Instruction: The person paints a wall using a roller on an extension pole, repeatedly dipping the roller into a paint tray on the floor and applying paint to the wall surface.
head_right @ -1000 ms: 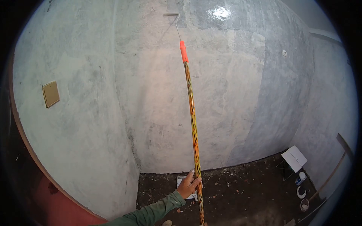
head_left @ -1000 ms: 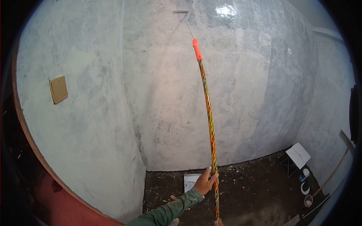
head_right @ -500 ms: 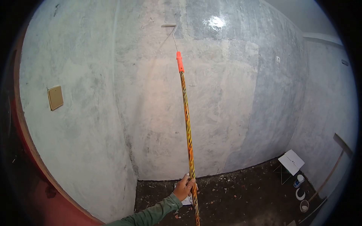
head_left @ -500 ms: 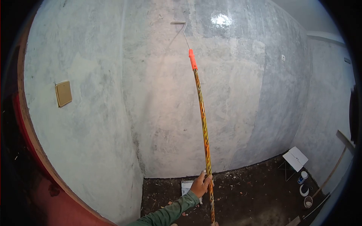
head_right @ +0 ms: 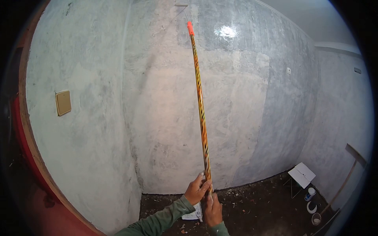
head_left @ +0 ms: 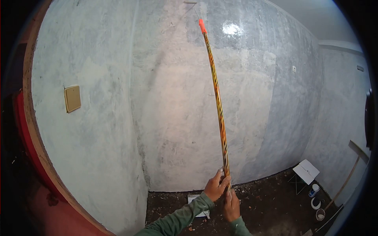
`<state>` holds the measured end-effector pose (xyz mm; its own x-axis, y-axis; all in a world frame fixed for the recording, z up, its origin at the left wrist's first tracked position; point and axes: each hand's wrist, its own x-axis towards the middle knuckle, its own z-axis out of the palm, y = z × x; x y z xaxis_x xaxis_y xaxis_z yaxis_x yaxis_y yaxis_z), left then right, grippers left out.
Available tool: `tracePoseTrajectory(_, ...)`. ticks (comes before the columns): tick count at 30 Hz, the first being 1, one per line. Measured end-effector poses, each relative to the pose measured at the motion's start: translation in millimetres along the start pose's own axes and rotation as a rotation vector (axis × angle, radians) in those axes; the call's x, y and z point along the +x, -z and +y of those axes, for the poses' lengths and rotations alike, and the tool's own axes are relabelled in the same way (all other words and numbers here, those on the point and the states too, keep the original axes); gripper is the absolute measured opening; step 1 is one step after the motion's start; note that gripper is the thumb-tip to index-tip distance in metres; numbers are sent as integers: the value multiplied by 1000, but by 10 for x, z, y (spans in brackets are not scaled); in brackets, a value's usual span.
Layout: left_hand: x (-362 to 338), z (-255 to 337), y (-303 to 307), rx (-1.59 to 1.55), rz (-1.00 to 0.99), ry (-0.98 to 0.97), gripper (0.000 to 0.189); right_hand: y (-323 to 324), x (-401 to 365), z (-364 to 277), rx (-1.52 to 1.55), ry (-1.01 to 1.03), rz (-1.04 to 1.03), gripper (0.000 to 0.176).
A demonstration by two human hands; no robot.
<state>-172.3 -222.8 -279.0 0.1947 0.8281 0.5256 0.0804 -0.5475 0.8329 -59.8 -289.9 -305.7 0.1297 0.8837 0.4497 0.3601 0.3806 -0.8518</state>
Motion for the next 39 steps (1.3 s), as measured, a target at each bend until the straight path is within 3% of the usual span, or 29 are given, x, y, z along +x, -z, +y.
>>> tracePoseTrajectory(2, 202, 36, 16, 19, 127, -229, 56, -10, 203, -223, 24, 78, 7, 28)
tracePoseTrajectory(3, 261, 196, 84, 16, 127, -233, 56, -35, 306, -262, 21, 81, 8, 28)
tracePoseTrajectory(5, 342, 485, 248, 76, 130, -140, 55, -86, 524, -315, -77, 383, 97, 30)
tracePoseTrajectory(6, 391, 508, 302, 57, 151, -189, 53, -52, 596, -516, 25, 223, 33, 32)
tracePoseTrajectory(7, 405, 532, 346, 55, 149, -195, 53, -47, 701, -605, 23, 228, 37, 32)
tracePoseTrajectory(9, 405, 559, 433, -182, 181, -186, 51, -53, 883, -741, 172, 34, -38, 33)
tracePoseTrajectory(21, 194, 437, 687, -210, 218, -56, 54, 34, 1649, -1862, 173, 104, -74, 39)
tracePoseTrajectory(25, 146, 397, 726, -242, 228, -65, 52, 57, 1649, -1855, 183, 97, -80, 40)
tracePoseTrajectory(31, 129, 313, 749, -266, 224, -57, 51, -6, 1373, -1359, 121, 107, -27, 39)
tracePoseTrajectory(39, 150, 307, 679, -293, 213, -8, 53, 37, 1660, -1927, 229, 107, -116, 39)
